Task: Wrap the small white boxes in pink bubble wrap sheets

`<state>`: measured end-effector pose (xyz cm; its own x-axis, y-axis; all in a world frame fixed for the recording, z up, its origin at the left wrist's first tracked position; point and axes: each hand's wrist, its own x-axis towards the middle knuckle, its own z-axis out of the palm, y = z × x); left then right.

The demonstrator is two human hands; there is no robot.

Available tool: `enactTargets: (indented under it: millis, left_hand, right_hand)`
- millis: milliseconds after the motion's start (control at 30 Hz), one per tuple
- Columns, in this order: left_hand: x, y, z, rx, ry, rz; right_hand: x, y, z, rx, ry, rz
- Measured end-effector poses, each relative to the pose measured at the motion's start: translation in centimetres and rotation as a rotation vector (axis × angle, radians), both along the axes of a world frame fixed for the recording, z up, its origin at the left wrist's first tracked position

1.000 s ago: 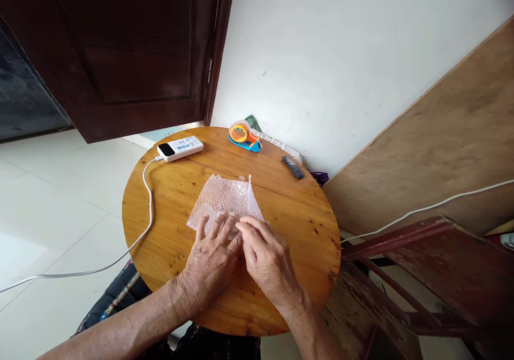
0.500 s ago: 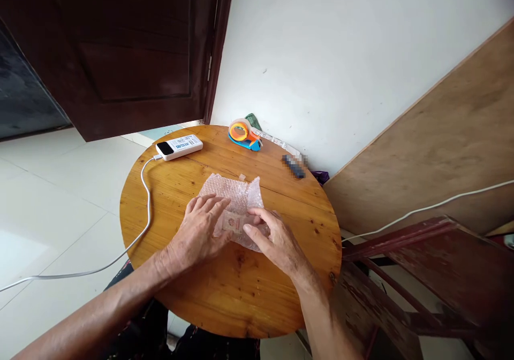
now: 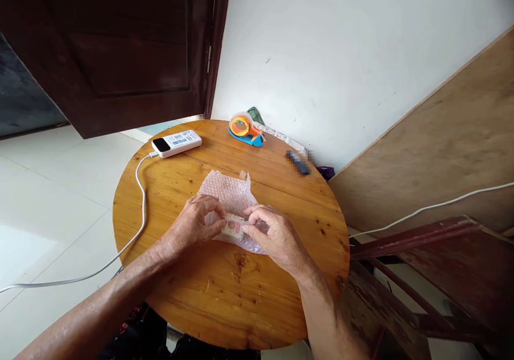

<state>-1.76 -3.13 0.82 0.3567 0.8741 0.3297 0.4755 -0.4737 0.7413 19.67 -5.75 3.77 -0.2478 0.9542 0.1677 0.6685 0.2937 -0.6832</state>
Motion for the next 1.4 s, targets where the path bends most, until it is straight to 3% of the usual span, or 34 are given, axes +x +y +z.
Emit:
enactTargets:
  millis: [367,667,800,900,1000,1067,1133,1267,1400]
  left_hand:
    - [0.5,0.2,-0.7,-0.078,-0.156,-0.044]
    - [0.8,0.5,-0.2,-0.252,-0.081,0.037]
    - [1.0,0.4,0.2,-0.283,-0.038,0.075]
    - [1.1,0.3,0.5,-0.294,0.004,0.095]
    - [1.1,0.1,0.6,-0.256,0.035,0.101]
    - [1.1,0.1,0.7,-0.233,0.053,0.101]
    - [1.1,0.1,0.8,-0.223,0.086,0.100]
    - [0.2,0.5,1.3,-0.196,0.206,0.114]
    - [-1.9,0.5,1.6,-0.218,0.255,0.202]
  right_hand:
    - [-0.1,-0.1,-0.5,-0.119,0.113,-0.052]
    - [1.8,1.4,-2.4,-0.191,0.251,-0.051]
    - [2.4,0.8,-1.5,-0.085,0.052,-0.100]
    - [1.4,-0.9,0.7,0.244,-0.259,-0.143]
    - [-0.9,-3.1,2.7,0.509,-0.437,-0.054]
    - [-2.6,-3.9,3.1,0.476,-0.452,0.098]
    - [-3.7,-4.2,2.8,0.367,-0.499,0.160]
    - [-4.1,-3.5,1.7,0.253,-0.551,0.143]
    - [-4.0,-2.8,1.8,0.223,-0.574,0.175]
